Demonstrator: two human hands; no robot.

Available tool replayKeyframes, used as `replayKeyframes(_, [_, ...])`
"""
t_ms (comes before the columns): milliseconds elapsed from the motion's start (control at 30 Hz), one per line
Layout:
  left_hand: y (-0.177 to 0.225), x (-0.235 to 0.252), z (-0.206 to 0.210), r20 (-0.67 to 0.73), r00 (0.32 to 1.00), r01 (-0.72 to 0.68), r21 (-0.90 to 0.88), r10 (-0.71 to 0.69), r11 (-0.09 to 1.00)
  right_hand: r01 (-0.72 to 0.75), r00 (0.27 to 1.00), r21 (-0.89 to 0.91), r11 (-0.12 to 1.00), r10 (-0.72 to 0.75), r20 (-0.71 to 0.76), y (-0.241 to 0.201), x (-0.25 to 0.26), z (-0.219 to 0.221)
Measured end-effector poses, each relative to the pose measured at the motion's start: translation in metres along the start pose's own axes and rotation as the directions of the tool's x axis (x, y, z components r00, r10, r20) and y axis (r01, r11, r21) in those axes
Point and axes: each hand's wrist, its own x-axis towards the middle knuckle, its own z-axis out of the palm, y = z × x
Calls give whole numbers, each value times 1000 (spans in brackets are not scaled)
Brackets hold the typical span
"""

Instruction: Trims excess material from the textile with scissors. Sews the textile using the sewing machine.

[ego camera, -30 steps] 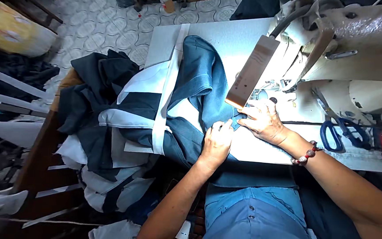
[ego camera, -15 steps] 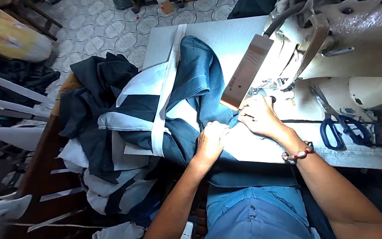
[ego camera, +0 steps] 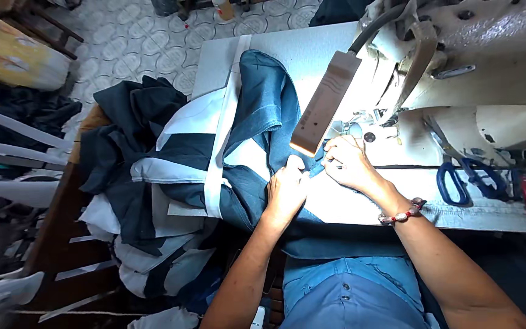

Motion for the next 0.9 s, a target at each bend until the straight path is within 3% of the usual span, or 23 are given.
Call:
replayKeyframes(167, [14,8,-11,140,985,90,70,-99,994,-6,1000,-13,1000,6,1,-1,1,1])
replayKeyframes(233, [26,16,-22,276,947,126,150,-164,981,13,1000,-22,1000,-13,-1,-5,-5,-2])
replayKeyframes(300, [40,27,-32,429,884,77,259,-186,963,4,1000,-26,1000,-4,-7,-9,-8,-5])
replayKeyframes(367, [44,35,-37,520,854,-191,335,-12,923,-30,1000,-18,999,30,-4,-11,-6,-5])
replayKeyframes(400, [38,38,-38,513,839,-381,320,179,868,-48,999,-11,999,48,1,-13,-4,-6])
replayKeyframes(433, [27,46,-36,464,780,-576,268,420,772,-60,998,-8,998,60,0,-14,-3,-7])
replayKeyframes(467, [14,57,-32,387,663,-741,219,641,634,-74,997,-6,997,74,-7,-14,-2,-6])
replayKeyframes(500, [3,72,-26,347,538,-841,164,768,515,-85,996,-9,996,85,-22,-13,-1,-5])
replayKeyframes(533, [-4,85,-26,379,450,-888,95,809,450,-81,995,-18,997,80,-51,-10,2,-1])
replayKeyframes(633, [-13,118,-36,584,298,-922,-29,755,387,-158,987,3,987,159,-7,-19,3,-7])
replayKeyframes(700, [-17,130,-38,619,257,-913,-96,742,397,-198,980,13,980,198,-9,-20,4,-7])
replayKeyframes(767, [-17,138,-40,714,221,-898,-117,665,424,-147,987,-1,989,147,-66,-11,3,2])
replayKeyframes(833, [-15,140,-45,788,224,-865,-110,573,490,-118,989,-13,993,117,-88,-5,3,6])
replayKeyframes(900, [-25,134,-38,762,305,-815,-100,571,570,-98,985,-41,994,90,-149,-5,1,8])
